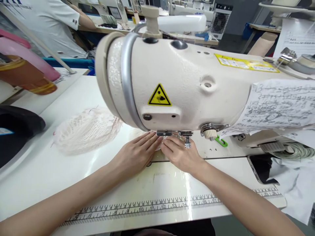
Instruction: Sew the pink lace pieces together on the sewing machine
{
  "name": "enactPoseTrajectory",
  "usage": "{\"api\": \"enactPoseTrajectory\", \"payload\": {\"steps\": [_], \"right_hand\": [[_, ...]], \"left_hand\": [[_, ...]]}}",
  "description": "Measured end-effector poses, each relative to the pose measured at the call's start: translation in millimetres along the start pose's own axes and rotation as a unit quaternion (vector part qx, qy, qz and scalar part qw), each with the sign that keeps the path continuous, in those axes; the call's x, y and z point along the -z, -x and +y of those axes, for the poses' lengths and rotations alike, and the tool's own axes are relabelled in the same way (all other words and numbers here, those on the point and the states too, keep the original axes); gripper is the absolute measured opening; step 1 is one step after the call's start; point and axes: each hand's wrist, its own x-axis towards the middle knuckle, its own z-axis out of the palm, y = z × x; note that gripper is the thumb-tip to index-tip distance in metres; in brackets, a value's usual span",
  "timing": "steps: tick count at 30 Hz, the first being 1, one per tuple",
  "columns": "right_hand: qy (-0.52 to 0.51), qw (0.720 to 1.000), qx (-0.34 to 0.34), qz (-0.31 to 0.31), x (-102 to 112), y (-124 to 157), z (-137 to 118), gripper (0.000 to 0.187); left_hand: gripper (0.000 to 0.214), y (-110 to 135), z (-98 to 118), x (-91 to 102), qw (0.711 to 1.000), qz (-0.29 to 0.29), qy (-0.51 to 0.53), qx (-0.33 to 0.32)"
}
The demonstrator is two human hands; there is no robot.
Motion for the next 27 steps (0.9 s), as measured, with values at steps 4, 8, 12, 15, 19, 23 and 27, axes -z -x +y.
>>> {"api": "enactPoseTrajectory", "payload": {"steps": [4,8,12,15,19,23,27], "right_hand": [[-0.005,1.000,-0.008,-0.004,-1,0,1,0.026],[0.000,0.999,-0.019,-0.027,-1,2,2,0.030],[-0.008,0.996,-0.049,-0.067,0,4,4,0.038],[-0.022,0.995,-0.051,-0.078,1,5,8,0.038],[-0.051,0.995,-0.047,-0.076,-3,7,15,0.038],[-0.071,0.992,-0.066,-0.079,-5,10,18,0.040],[-0.107,0.985,-0.113,-0.080,-3,5,18,0.033]], "left_hand": [[0.037,-2,5,0.4,1.000,0.010,-0.012,0.018],[0.036,-4,8,0.4,0.999,0.011,-0.034,0.025],[0.036,-5,8,1.3,0.999,0.015,-0.035,0.029],[0.036,-6,8,2.7,0.999,0.010,-0.024,0.029],[0.035,-6,7,3.3,0.999,0.004,-0.009,0.040],[0.036,-6,7,2.2,0.998,-0.003,0.015,0.055],[0.034,-8,7,0.5,0.998,-0.007,0.014,0.066]]}}
